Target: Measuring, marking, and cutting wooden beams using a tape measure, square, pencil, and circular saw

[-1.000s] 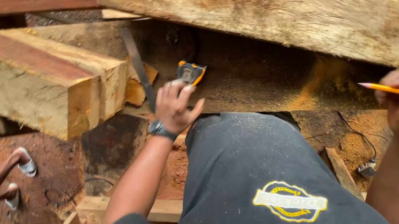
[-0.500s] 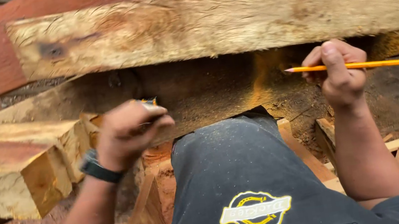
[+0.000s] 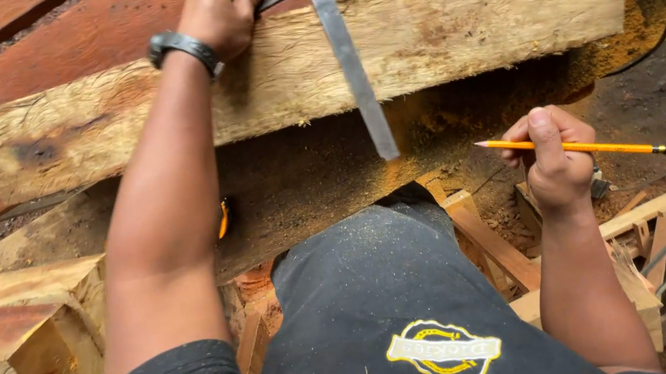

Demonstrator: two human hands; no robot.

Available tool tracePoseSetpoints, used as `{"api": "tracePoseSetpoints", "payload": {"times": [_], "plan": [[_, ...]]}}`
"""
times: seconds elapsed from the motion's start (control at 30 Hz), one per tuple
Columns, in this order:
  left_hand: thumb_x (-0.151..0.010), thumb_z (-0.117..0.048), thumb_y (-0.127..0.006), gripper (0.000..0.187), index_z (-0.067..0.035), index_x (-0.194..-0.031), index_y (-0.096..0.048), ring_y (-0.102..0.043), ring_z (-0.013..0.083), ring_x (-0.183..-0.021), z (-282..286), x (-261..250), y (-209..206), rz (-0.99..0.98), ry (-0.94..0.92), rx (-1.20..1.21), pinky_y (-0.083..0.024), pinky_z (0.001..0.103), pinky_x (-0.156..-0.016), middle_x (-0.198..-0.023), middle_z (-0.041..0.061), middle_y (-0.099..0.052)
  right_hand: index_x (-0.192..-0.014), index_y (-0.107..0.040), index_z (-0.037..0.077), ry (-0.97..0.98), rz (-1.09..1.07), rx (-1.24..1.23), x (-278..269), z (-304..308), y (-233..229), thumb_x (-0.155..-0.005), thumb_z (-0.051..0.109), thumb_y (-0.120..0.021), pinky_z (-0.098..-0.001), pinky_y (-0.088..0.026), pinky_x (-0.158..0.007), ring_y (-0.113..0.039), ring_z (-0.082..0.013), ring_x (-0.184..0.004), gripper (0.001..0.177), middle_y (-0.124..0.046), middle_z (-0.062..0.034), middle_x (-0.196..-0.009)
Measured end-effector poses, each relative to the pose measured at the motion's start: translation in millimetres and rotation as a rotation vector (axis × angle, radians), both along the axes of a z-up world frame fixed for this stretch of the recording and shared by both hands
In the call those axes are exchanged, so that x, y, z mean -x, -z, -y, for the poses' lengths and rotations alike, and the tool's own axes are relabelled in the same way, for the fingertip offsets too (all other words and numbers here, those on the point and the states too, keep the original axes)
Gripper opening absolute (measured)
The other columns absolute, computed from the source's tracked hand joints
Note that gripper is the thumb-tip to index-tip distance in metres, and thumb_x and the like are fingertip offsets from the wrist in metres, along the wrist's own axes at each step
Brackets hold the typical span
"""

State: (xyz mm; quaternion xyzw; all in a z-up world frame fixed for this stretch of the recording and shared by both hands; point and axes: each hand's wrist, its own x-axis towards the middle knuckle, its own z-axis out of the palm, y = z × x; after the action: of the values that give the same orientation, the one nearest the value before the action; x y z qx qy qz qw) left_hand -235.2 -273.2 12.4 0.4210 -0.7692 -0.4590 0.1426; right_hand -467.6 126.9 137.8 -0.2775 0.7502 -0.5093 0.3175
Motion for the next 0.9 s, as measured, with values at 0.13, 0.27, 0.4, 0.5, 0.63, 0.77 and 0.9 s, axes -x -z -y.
{"api": "tracePoseSetpoints", "payload": {"times": [0.13, 0.27, 0.4, 0.5, 0.63, 0.77, 0.9], "plan": [[-0.110, -0.016, -0.055, 0.020, -0.007, -0.122, -0.069, -0.073, 0.0191, -0.090, 3.6, -29.8, -42.0, -0.178, 0.160, -0.112, -0.060, 0.034, -0.078, -0.107, 0.006, -0.074, -0.084, -0.063, 0.006, 0.142, 0.102, -0.010, 11.7, -17.5, 7.3, -0.111, 0.029, -0.053, -0.0231, -0.045, -0.049, -0.056, -0.0147, -0.056, 0.036, -0.059, -0.0080, -0.071], [-0.121, -0.009, -0.040, 0.011, 0.001, -0.126, -0.043, -0.077, 0.0384, -0.104, -38.0, -63.2, -156.1, -0.597, 0.152, -0.036, -0.067, 0.043, -0.082, -0.106, 0.030, -0.069, -0.087, -0.060, 0.008, 0.205, 0.088, 0.019, 30.7, -24.8, 11.7, -0.112, 0.031, -0.052, -0.0256, -0.045, -0.049, -0.056, -0.0165, -0.056, 0.035, -0.060, -0.0080, -0.075], [-0.076, 0.021, -0.035, 0.051, -0.006, -0.120, -0.038, -0.044, 0.0179, -0.070, -94.3, -70.8, -144.2, -0.515, 0.128, 0.082, -0.032, 0.027, -0.062, -0.097, 0.016, -0.055, -0.086, -0.060, 0.007, 0.224, 0.092, 0.021, 37.1, -13.0, 11.0, -0.110, 0.032, -0.054, -0.0257, -0.044, -0.049, -0.057, -0.0181, -0.057, 0.036, -0.059, -0.0103, -0.075], [-0.072, -0.004, -0.054, 0.082, -0.018, -0.153, -0.051, -0.066, 0.0311, -0.071, -137.1, -84.8, -64.4, -0.040, 0.218, 0.497, -0.055, 0.042, -0.060, -0.092, 0.007, -0.070, -0.085, -0.059, 0.006, 0.182, 0.081, 0.017, 34.4, 1.5, 5.4, -0.112, 0.034, -0.054, -0.0270, -0.043, -0.049, -0.056, -0.0190, -0.058, 0.039, -0.058, -0.0106, -0.075], [-0.080, -0.011, -0.064, 0.075, -0.028, -0.153, -0.055, -0.044, 0.0319, -0.118, -168.1, -77.8, -36.0, 0.034, 0.565, 0.763, -0.034, 0.047, -0.089, -0.130, 0.010, -0.050, -0.086, -0.059, 0.006, 0.089, -0.003, 0.013, 26.3, 24.3, 4.3, -0.113, 0.020, -0.067, -0.0231, -0.042, -0.048, -0.053, -0.0109, -0.053, 0.032, -0.053, -0.0042, -0.065], [-0.100, -0.015, -0.059, 0.067, -0.029, -0.164, -0.047, -0.032, 0.0374, -0.157, -166.1, -64.2, -33.5, 0.123, 0.703, 0.745, -0.010, 0.070, -0.120, -0.171, 0.004, -0.041, -0.106, -0.072, -0.002, -0.154, -0.140, 0.077, 12.9, 55.8, -4.9, -0.109, 0.009, -0.078, -0.0251, -0.054, -0.068, -0.066, -0.0160, -0.070, 0.013, -0.069, -0.0124, -0.084], [-0.091, -0.006, -0.063, 0.083, -0.027, -0.167, -0.037, -0.023, 0.0401, -0.159, -150.5, -53.0, -32.8, 0.105, 0.788, 0.635, -0.007, 0.075, -0.120, -0.173, 0.004, -0.036, -0.112, -0.071, -0.009, -0.155, -0.096, 0.080, -4.4, 87.3, -10.2, -0.108, 0.001, -0.066, -0.0283, -0.062, -0.075, -0.071, -0.0217, -0.078, 0.012, -0.072, -0.0190, -0.093]]}}
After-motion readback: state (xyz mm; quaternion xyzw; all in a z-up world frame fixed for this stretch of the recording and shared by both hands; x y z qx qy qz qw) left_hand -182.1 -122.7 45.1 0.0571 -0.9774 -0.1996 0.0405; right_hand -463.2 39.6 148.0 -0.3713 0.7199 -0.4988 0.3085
